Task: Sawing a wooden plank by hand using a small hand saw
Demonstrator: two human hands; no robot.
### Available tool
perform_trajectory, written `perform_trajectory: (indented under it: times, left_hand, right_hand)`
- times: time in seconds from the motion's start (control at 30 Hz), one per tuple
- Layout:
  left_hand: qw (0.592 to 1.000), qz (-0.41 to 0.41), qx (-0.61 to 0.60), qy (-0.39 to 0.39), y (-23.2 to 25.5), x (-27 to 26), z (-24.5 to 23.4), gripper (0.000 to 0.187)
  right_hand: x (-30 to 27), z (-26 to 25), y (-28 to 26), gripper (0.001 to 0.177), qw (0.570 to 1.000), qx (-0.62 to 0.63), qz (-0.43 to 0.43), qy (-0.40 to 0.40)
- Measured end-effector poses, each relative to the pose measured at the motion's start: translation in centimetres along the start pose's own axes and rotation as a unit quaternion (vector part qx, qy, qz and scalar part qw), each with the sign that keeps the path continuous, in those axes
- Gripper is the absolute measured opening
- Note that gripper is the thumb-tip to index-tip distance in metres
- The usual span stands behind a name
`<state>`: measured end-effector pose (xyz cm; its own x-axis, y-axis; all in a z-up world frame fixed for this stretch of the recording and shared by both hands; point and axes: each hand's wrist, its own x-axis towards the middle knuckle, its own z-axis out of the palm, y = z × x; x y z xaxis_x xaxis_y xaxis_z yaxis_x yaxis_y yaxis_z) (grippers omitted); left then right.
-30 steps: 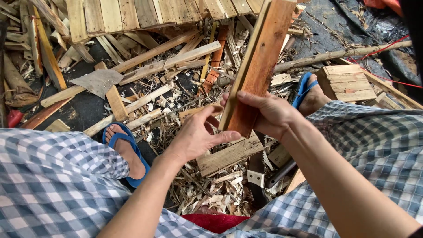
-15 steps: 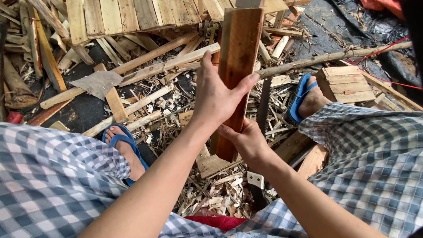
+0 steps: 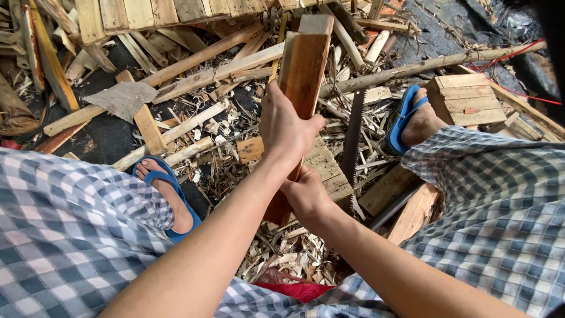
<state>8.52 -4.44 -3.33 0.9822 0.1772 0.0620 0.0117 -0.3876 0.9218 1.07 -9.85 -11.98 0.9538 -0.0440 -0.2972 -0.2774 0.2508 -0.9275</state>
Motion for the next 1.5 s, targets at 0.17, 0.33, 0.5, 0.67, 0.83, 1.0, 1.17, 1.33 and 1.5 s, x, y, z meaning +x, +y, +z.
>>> perform_trajectory:
  times: [0.17, 0.33, 0.5, 0.67, 0.83, 1.0, 1.17, 1.33, 1.5]
  left_hand:
    - [0.997, -0.033, 0.005, -0.074, -2.2, 0.2, -1.0, 0.111]
    - [0.987, -0.110, 0.010, -0.113, -5.2, 1.2, -1.2, 0.099]
    - [0.981, -0.129, 0.049, -0.138, -5.9, 1.5, -1.4, 0.096]
    - [0.981, -0.148, 0.014, -0.125, -5.5, 1.3, -2.2, 0.093]
    - [0.976, -0.162, 0.023, -0.142, -5.3, 1.4, -2.0, 0.106]
    - [0.978, -0.162, 0.037, -0.125, -7.9, 2.6, -1.5, 0.092]
    - [0.972, -0.146, 0.126, -0.133, -10.6, 3.6, -0.7, 0.090]
    - [0.943, -0.141, 0.241, -0.183, -14.9, 4.9, 0.3, 0.093]
    - [0.895, -0.124, 0.357, -0.238, -16.2, 5.3, -0.1, 0.089]
  right_hand:
    - [-0.8, 0.9, 1.0, 0.020, 0.990, 0.078, 0.111, 0.039]
    - [-2.6, 2.7, -1.3, 0.025, 0.979, 0.082, 0.183, 0.047]
    - [-2.1, 2.3, -0.1, 0.025, 0.974, 0.078, 0.209, 0.038]
    - [-1.7, 1.8, 0.4, 0.024, 0.976, 0.085, 0.202, 0.013]
    - [-1.4, 2.1, 0.5, 0.025, 0.974, 0.084, 0.208, 0.005]
    - [0.6, 2.0, 3.0, 0.032, 0.972, 0.070, 0.224, -0.009]
    - [0.8, 2.0, 2.0, 0.052, 0.970, -0.014, 0.238, -0.050]
    - [-0.2, -2.3, 0.3, 0.082, 0.965, -0.066, 0.251, -0.041]
    - [-0.8, -6.3, 0.0, 0.066, 0.963, -0.029, 0.265, 0.036]
